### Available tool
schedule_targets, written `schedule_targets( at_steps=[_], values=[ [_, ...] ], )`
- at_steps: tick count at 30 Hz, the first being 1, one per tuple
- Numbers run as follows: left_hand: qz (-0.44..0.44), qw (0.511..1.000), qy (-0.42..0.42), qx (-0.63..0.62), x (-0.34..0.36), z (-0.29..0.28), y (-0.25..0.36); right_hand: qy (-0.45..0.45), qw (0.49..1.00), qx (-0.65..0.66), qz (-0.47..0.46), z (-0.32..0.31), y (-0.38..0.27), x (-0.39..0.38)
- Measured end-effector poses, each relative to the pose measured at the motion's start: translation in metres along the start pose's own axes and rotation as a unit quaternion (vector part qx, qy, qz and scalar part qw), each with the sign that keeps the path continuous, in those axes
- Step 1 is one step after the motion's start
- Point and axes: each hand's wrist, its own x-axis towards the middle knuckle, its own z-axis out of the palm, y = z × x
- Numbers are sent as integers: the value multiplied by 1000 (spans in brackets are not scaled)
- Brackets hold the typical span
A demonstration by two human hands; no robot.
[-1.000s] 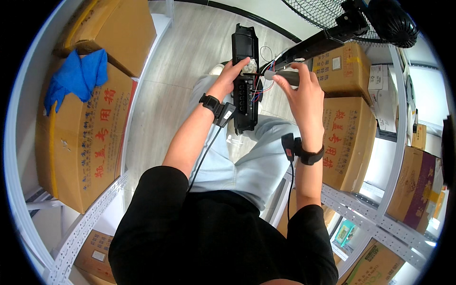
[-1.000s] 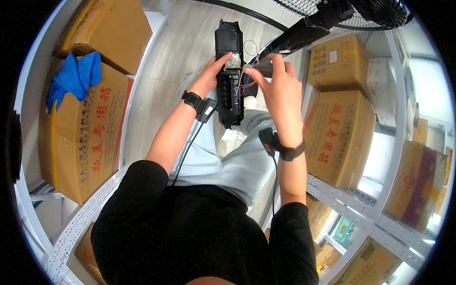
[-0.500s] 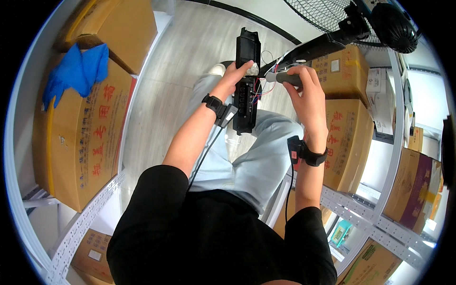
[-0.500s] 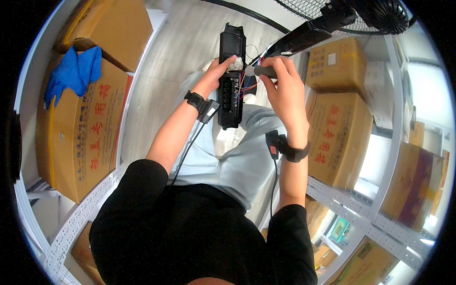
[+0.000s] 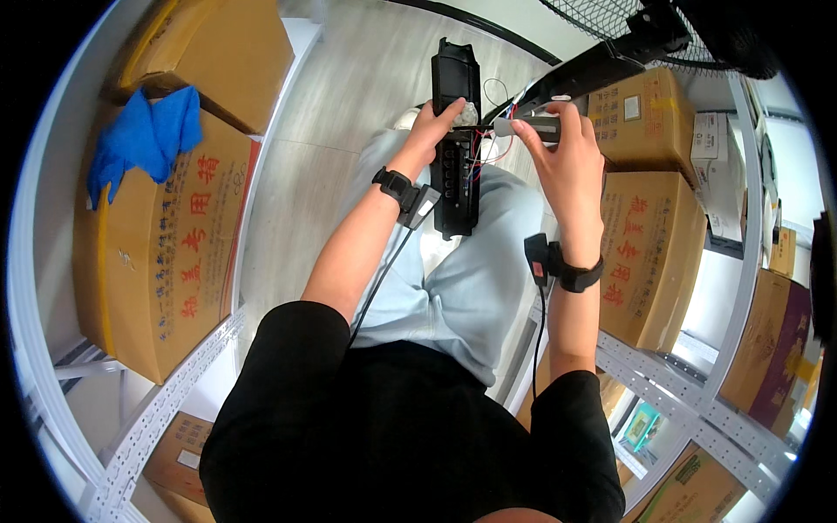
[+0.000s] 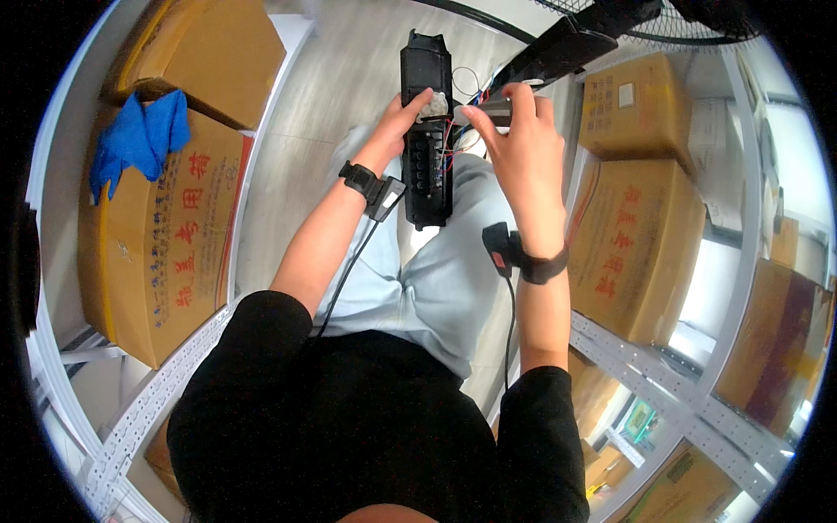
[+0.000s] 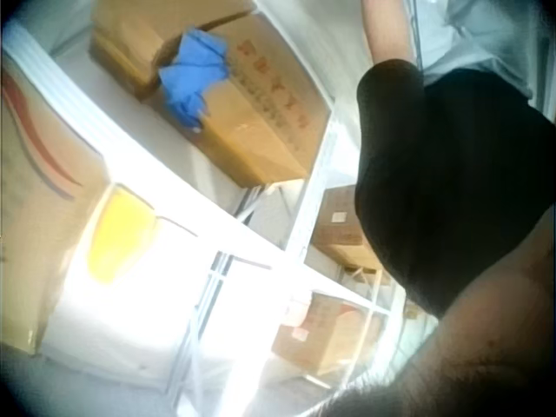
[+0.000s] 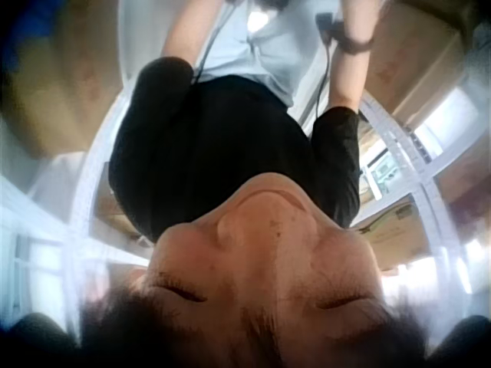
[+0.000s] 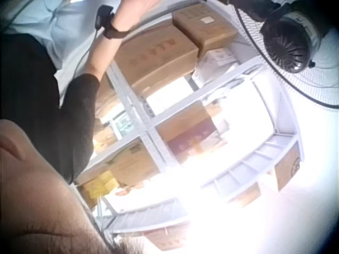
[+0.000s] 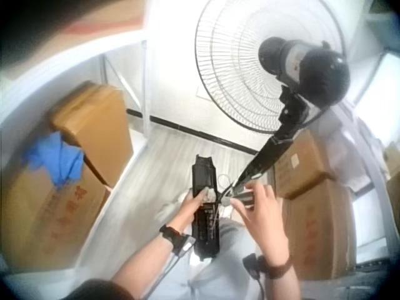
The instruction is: The person cleans a standing fan with a blue cloth, then uses a screwdriver to remove screws from the fan's neck and base. They open the control panel housing and manipulate internal wiring.
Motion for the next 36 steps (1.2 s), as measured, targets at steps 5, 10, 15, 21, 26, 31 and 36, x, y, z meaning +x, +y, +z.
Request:
schedule_targets(
  at_steps=[5, 10, 15, 21, 26, 31, 36],
  values=[
    [5, 1000, 9, 21, 1, 1, -4, -28, 986, 153, -54, -9, 8, -1],
    [11, 999, 17, 35, -4, 5, 1, -30, 997, 75, 13, -7, 7, -3],
    [19, 999, 15, 30, -2, 2, -2, 1, 987, 153, -57, -6, 15, -2],
    [0, 1000, -6, 7, -1, 2, -3, -12, 995, 97, 17, -7, 0, -4],
    [-14, 999, 6, 35, 0, 4, -4, 8, 970, 221, -101, -3, 15, -3],
    [-2, 1000, 4, 28, -3, 5, -2, 9, 991, 132, -2, -4, 2, -5],
    [32, 997, 40, 57, -11, 12, 3, 49, 988, 145, 30, -12, 5, -12]
  ],
)
